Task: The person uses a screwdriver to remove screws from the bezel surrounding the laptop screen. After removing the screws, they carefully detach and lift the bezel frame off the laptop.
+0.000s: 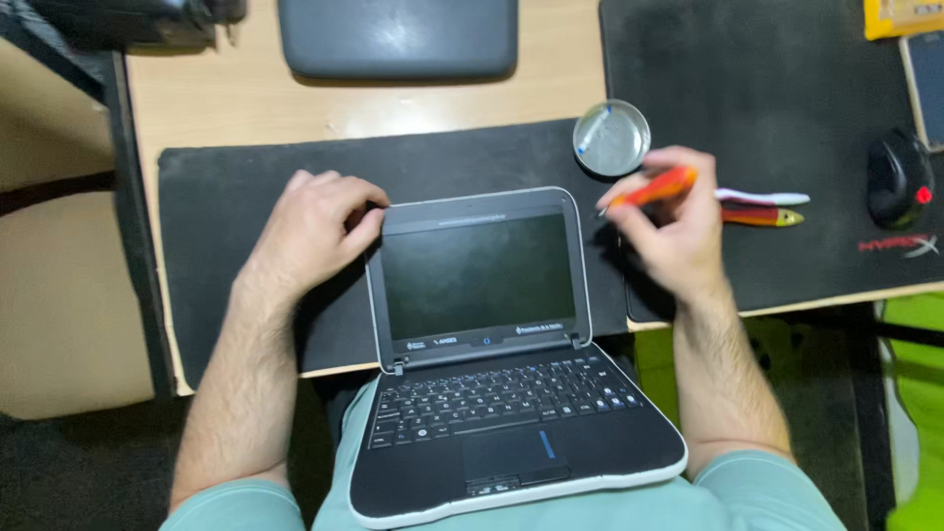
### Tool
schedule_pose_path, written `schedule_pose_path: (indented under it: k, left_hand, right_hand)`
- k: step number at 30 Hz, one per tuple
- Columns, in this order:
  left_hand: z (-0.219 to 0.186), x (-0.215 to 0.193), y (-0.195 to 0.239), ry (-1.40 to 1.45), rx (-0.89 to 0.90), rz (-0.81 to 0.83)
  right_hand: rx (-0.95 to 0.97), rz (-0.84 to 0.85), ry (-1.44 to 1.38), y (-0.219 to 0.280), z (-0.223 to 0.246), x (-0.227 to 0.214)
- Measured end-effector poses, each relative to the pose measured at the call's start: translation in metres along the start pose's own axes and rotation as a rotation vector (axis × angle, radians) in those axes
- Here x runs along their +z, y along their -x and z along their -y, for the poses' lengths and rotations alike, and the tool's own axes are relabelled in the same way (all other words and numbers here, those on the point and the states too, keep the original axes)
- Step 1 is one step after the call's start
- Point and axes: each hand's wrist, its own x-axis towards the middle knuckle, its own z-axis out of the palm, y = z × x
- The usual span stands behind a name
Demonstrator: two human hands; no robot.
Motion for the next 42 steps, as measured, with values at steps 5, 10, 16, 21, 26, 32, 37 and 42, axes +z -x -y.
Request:
schedule_pose_path:
  k: [5, 10, 16, 21, 26, 32, 37, 42]
  left_hand:
    - [0.004, 0.007, 0.004, -0.022, 0.01, 0.016]
    - [0.006, 0.009, 0.006, -0.031, -0.009, 0.028]
    - [0.003, 0.009, 0.006, 0.02, -0.013, 0.007]
    - [0.006, 0.006, 0.008, 0.062, -0.032, 0.002]
    - [-0.016, -0.017, 0.008, 0.07, -0.181, 0.135]
    - [-0.012, -0.013, 0.011, 0.192, -0.262, 0.164]
    - [-0.007, -0.008, 0.011, 0.197, -0.283, 0.149]
    - [-0.009, -0.011, 0.009, 0.223, -0.287, 0.172]
  right_hand:
    - [0.147, 0.112, -0.002, 0.074, 0.034, 0.006]
    - [0.175, 0.175, 0.091, 0.108, 0.044, 0.008]
    - [0.169, 0.275, 0.051, 0.112, 0.031, 0.01]
    - [0.146, 0.291, 0.067, 0.113, 0.027, 0.008]
    - [0.157, 0.296, 0.073, 0.111, 0.032, 0.008]
    - [0.147, 0.324, 0.106, 0.109, 0.038, 0.005]
    - [0.06, 0.378, 0.173, 0.095, 0.064, 0.011]
    - [-0.063, 0.441, 0.281, 0.083, 0.084, 0.013]
